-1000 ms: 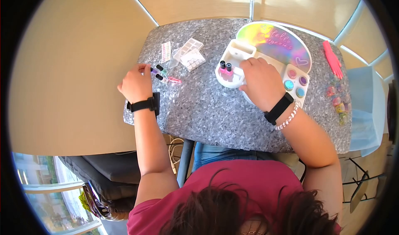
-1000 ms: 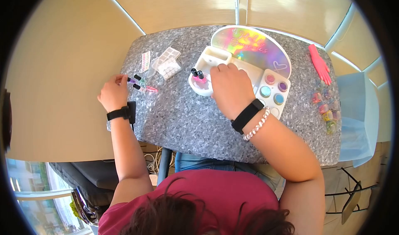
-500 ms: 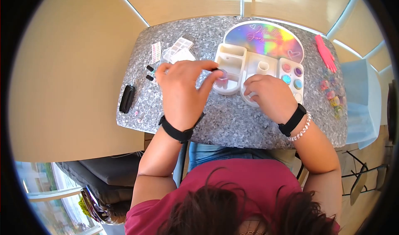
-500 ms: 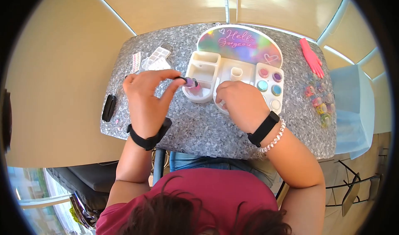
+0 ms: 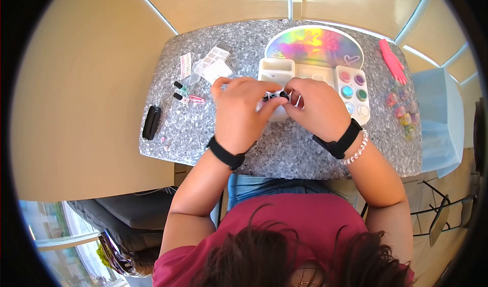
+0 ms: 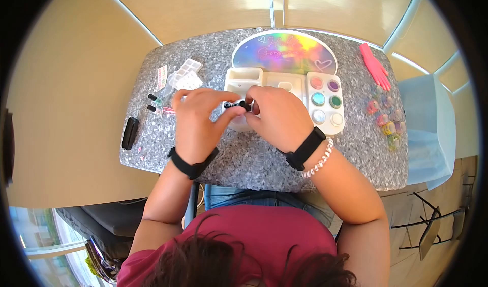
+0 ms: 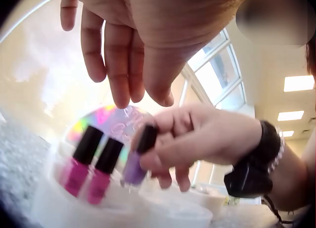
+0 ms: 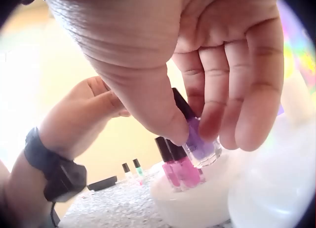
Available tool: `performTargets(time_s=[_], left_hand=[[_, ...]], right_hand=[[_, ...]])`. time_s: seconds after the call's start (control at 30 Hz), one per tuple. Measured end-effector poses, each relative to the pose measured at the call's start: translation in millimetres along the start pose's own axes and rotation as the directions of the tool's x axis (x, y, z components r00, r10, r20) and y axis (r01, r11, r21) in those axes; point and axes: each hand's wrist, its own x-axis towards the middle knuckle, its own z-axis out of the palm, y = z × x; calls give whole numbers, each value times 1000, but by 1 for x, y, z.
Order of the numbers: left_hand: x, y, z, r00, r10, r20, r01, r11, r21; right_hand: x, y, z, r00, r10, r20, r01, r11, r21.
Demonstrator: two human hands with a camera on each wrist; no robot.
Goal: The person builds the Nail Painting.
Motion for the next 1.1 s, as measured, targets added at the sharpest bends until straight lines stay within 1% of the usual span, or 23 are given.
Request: performTargets(time_s=[0.03,0.07,0.1,0.13,0.17,0.2,0.27,0.3,0.37,0.4,0.47,0.5,0.57,0.67,0.73,0.8,0.83,0.9,0.93,0.97,1.0,1.07,1.1], left_hand=[[1,-5,-7,1000,-8,-27,9,999,42],[2,-15,-20,996,-69,-49,75,990,120],[0,-33,-28,985,-113,-134,133,979,151],[2,-48,-43,966,-198,-166,228,957,182],[4,-63,-59,944,-289,-159,318,925,208],[2,-77,-66,921,-305,-243,371,875,310],[-7,-110,-74,903,-324,-282,426,762,488],[-11,-121,-75,903,-323,-283,426,763,487],[-17,-139,-71,824,-539,-176,540,652,532],[-20,-146,-66,824,-538,-176,540,654,530],[-23,-153,-58,792,-597,-125,535,582,612],[-23,-157,-56,792,-598,-124,536,583,611],[-20,-161,-54,771,-628,-106,555,580,597],[-18,-169,-51,808,-573,-134,532,615,582],[-20,-172,-43,790,-602,-117,554,620,556],[-24,-183,-32,821,-562,-104,480,579,659],[-24,-178,-32,820,-563,-104,482,580,657],[-25,-164,-33,879,-454,-143,422,605,676],[-19,-146,-37,883,-447,-144,418,609,674],[-13,-116,-45,914,-347,-211,400,678,617],[-9,-86,-53,928,-245,-282,366,744,559],[-4,-33,-58,965,-159,-207,234,879,415],[-2,-10,-55,979,-127,-161,177,920,350]], right_hand=[[3,3,2,1000,-12,-14,11,999,-37],[5,6,4,1000,-21,-12,20,999,-34],[6,8,7,1000,11,11,-11,1000,-22],[8,8,11,998,42,35,-42,999,-7],[10,7,14,999,31,38,-32,999,7],[12,7,16,998,30,54,-29,1000,-6],[13,7,17,996,37,83,-33,998,-48],[12,6,17,996,37,82,-33,998,-50],[11,3,15,993,65,101,-58,996,-69],[8,3,14,993,66,100,-59,996,-71],[2,3,11,997,-58,-51,52,992,-114],[-1,0,7,997,-57,-51,51,992,-115],[-5,-14,-7,999,54,3,-54,996,-71],[-11,-20,-19,997,70,-21,-71,996,-50],[-15,-18,-22,997,49,-59,-51,998,-28],[-17,-18,-26,995,23,-97,-24,1000,-3],[-18,-21,-30,994,44,-103,-41,998,38],[-19,-25,-34,992,64,-110,-56,995,78],[-19,-25,-35,988,14,-151,0,996,94],[-20,-26,-35,981,-29,-192,51,993,111],[-23,-28,-33,980,-20,-200,43,993,113],[-20,-32,-29,959,-97,-265,176,939,294],[-20,-41,-30,961,-93,-261,188,911,368]])
